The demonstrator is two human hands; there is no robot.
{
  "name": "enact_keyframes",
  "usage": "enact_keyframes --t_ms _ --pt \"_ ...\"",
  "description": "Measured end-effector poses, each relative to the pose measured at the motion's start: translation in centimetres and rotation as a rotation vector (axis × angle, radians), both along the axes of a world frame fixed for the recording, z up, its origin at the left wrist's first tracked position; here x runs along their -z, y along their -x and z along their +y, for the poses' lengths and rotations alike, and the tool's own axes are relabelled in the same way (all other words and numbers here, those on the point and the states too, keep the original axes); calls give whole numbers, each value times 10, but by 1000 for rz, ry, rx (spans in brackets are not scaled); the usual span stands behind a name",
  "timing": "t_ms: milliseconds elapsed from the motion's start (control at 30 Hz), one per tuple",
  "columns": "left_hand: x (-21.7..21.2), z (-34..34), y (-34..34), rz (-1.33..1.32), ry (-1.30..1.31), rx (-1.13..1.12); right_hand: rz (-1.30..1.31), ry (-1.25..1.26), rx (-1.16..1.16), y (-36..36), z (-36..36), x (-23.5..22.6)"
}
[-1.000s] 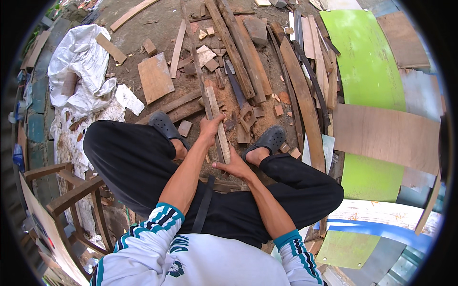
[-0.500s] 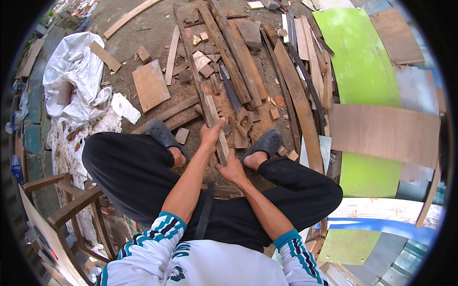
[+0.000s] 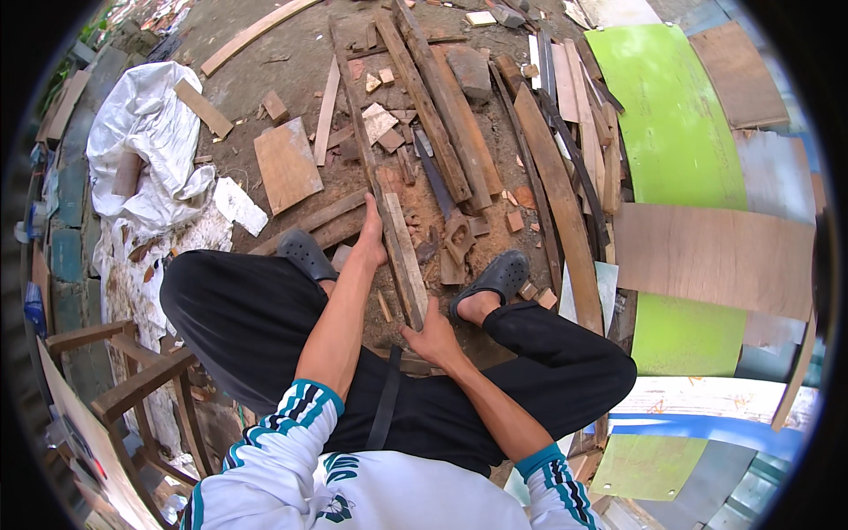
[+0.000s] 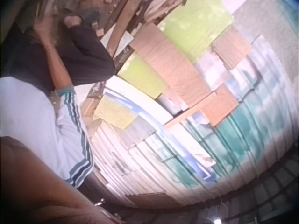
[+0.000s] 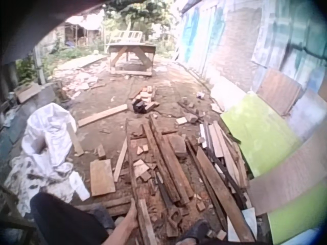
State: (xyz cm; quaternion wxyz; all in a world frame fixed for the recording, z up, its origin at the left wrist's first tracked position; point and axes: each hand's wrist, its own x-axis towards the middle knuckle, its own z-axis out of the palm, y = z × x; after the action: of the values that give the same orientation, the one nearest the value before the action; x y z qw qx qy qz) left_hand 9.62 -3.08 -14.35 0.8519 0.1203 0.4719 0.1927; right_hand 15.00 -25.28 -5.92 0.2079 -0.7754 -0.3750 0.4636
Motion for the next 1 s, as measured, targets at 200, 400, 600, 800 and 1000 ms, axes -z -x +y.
enact_keyframes --t_ms 200,400,600,800,1000 --pt "-3 -7 -4 11 -45 -35 -109 1 -10 7 -1 -6" --pt "-28 -12 -6 156 -203 -1 -2 -130 -13 9 -12 18" --pt "-68 18 12 373 -505 103 118 -208 -205 15 20 15" --pt "-117 65 16 687 -904 166 56 -233 -262 17 50 20" --pt "-116 100 22 801 -1054 381 -20 3 -222 -7 58 49"
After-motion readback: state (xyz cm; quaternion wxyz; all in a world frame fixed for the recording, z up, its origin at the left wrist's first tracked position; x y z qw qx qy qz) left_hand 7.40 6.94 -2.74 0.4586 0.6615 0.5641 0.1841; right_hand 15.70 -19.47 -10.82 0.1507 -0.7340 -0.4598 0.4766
